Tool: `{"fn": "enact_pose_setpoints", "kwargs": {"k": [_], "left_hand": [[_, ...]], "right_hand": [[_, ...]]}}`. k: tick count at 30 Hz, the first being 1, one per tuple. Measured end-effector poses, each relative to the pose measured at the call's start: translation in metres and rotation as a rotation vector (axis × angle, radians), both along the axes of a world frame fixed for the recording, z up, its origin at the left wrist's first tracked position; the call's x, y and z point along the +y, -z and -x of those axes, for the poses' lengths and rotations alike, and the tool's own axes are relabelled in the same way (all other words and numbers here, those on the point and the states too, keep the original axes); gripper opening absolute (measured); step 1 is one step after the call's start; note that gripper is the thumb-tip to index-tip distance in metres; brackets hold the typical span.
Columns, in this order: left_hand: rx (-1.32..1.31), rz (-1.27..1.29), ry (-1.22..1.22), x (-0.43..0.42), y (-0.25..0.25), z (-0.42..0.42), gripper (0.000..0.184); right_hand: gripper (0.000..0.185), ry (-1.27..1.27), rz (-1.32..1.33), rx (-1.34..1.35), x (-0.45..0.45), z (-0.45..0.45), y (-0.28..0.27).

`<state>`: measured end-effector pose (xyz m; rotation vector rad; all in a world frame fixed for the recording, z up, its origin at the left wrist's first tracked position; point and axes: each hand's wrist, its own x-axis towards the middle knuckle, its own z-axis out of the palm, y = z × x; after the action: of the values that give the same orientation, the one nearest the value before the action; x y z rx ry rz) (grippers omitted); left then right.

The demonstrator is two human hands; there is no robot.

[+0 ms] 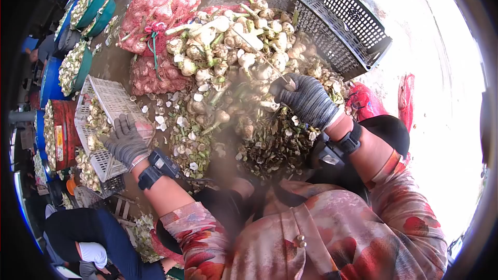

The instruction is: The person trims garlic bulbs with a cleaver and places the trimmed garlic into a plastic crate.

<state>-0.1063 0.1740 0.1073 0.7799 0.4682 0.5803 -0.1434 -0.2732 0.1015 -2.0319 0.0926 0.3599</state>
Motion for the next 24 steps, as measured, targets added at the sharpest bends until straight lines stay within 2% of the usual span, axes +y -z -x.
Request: {"fn": "enact_pose_setpoints", "kwargs": {"k": [1,2,3,5,6,7,8,9,11,12,14,15,16,17,19,20,21,22,23,24], "left_hand": [[0.187,-0.129,0.123,-0.065,-0.008,-0.014,0.067],[0.163,-0.426,0.216,-0.116,0.009,-0.029,0.059],[0.150,-0.627,0.445,-0.158,0.030,-0.033,0.046],[0.155,-1.277,0.621,-0.238,0.083,-0.047,0.032],[0.147,-1.692,0.674,-0.266,0.094,-0.055,0.039],[0.253,-1.918,0.679,-0.291,0.112,-0.057,0.043],[0.352,-2.012,0.790,-0.307,0.124,-0.061,0.042],[0.548,-2.110,0.990,-0.319,0.112,-0.066,0.042],[0.453,-2.143,0.778,-0.324,0.123,-0.067,0.036],[0.454,-2.144,0.777,-0.320,0.118,-0.067,0.036],[0.362,-1.346,1.013,-0.299,0.103,-0.058,0.028],[0.270,-1.442,1.102,-0.285,0.105,-0.048,0.026],[0.166,-1.528,1.183,-0.270,0.106,-0.038,0.025],[0.147,-2.051,1.279,-0.252,0.105,-0.032,0.025],[0.189,-1.340,1.197,-0.227,0.087,0.002,0.027],[0.101,-1.471,1.132,-0.212,0.089,0.012,0.027],[0.145,-1.321,1.126,-0.209,0.072,0.025,0.029],[0.184,-1.170,1.108,-0.205,0.055,0.037,0.031],[0.187,-1.171,1.101,-0.197,0.052,0.050,0.031],[0.252,-1.111,1.112,-0.185,0.052,0.059,0.031]], "right_hand": [[0.028,0.042,-0.135,-0.019,-0.002,-0.001,-0.013],[0.030,0.095,-0.201,-0.019,-0.005,-0.004,-0.008],[0.032,0.149,-0.266,-0.018,-0.009,-0.007,-0.003],[0.036,0.180,-0.255,-0.012,-0.013,-0.011,-0.019],[0.039,0.200,-0.254,-0.010,-0.015,-0.013,-0.025],[0.039,0.203,-0.248,-0.007,-0.017,-0.013,-0.023],[0.039,0.196,-0.257,-0.005,-0.019,-0.013,-0.022],[0.039,0.186,-0.267,-0.005,-0.021,-0.014,-0.020],[0.036,0.178,-0.222,-0.035,-0.026,-0.014,-0.007],[0.033,0.123,-0.108,-0.079,-0.029,-0.012,0.002],[0.028,-0.007,0.032,-0.084,-0.029,-0.009,0.000],[0.028,-0.011,0.019,-0.080,-0.027,-0.008,0.001],[0.030,-0.130,0.157,-0.144,-0.024,-0.008,0.003],[0.033,-0.251,0.298,-0.211,-0.020,-0.006,0.003],[0.029,-0.314,0.343,-0.280,-0.007,-0.001,0.011],[0.029,-0.380,0.375,-0.264,-0.003,-0.002,0.017],[0.028,-0.447,0.408,-0.249,0.000,-0.005,0.027],[0.030,-0.572,0.455,-0.092,-0.004,-0.015,0.048],[0.034,-0.500,0.479,0.031,-0.009,-0.015,0.065],[0.039,-0.579,0.518,0.047,-0.019,-0.015,0.092]]}}
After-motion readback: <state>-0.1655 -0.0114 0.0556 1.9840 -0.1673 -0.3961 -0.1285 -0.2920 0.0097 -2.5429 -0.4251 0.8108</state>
